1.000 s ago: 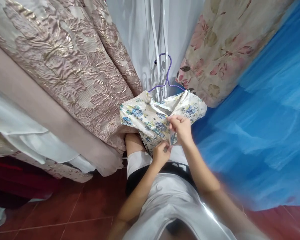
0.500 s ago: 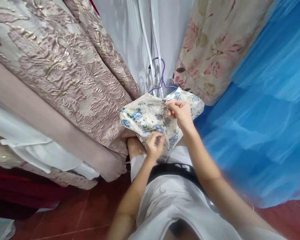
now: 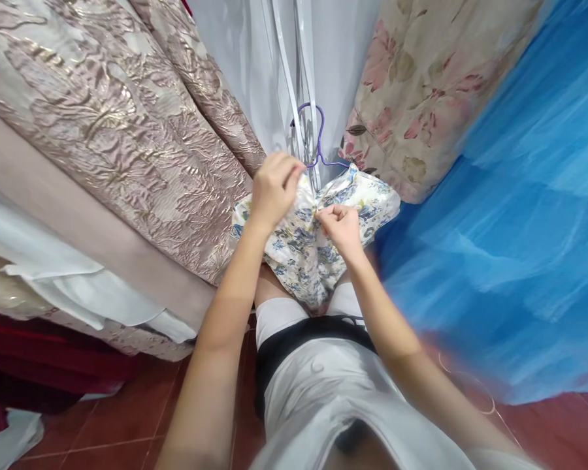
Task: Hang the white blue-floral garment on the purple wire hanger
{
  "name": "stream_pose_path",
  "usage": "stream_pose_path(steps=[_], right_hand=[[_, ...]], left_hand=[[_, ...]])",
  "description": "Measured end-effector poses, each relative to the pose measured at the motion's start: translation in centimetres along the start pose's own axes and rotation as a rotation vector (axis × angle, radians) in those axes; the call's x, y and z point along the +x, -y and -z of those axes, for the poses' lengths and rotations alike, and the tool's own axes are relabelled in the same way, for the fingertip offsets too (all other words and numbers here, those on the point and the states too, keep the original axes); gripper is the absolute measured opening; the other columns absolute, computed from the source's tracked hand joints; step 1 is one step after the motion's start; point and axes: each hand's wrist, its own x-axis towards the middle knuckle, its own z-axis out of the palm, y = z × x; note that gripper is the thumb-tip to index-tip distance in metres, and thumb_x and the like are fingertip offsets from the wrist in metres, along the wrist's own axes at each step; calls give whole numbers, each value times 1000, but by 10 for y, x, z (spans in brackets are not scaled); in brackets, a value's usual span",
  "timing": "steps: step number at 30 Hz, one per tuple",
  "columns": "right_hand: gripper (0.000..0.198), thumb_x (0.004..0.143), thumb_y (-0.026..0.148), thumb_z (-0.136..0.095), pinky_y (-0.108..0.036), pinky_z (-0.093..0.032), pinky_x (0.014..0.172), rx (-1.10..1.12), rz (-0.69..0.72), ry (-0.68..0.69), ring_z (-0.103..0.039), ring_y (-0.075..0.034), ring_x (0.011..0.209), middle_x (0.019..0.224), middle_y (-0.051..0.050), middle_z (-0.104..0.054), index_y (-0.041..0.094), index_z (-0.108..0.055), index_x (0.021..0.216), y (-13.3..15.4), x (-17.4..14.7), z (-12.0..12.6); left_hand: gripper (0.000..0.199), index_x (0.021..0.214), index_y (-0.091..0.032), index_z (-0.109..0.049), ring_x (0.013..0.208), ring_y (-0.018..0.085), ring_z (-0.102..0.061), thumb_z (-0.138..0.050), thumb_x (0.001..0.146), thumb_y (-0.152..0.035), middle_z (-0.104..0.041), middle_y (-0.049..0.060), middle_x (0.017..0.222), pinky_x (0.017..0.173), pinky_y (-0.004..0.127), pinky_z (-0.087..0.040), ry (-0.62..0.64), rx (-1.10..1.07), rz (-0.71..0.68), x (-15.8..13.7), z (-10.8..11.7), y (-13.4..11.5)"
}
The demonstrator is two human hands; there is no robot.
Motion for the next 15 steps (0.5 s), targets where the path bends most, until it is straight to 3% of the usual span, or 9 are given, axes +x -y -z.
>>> stream_pose_path(steps=[5,8,12,15], right_hand=[[16,70,28,-61,-21,-30,44,-50,-134,108,-41,-8,42,44,5,-51,19,-56,59,-24,-44,14],[13,69,27,-61,-21,-30,44,-88,-236,243,-43,-9,41,44,5,-51,19,-58,60,-41,-73,15],[11,69,26,-59,-21,-30,44,-85,-310,359,-44,-9,42,45,5,-52,20,-56,60,-61,-97,8],[11,69,25,-58,-21,-31,46,-100,-335,380,-44,-10,42,45,5,-51,20,-54,60,-73,-103,11]], left_hand=[[49,94,-16,-65,95,19,-60,-40,108,-55,-64,6,89,95,37,-49,2,160,21,-24,62,68],[51,89,-18,-63,85,17,-56,-42,105,-63,-62,3,82,87,31,-49,-49,154,150,-59,86,106],[63,82,-18,-59,75,13,-50,-42,97,-77,-55,-1,76,74,26,-44,-155,0,404,-110,74,123],[59,80,-18,-57,73,14,-49,-44,99,-72,-54,-1,74,71,27,-42,-231,-109,512,-145,39,102]])
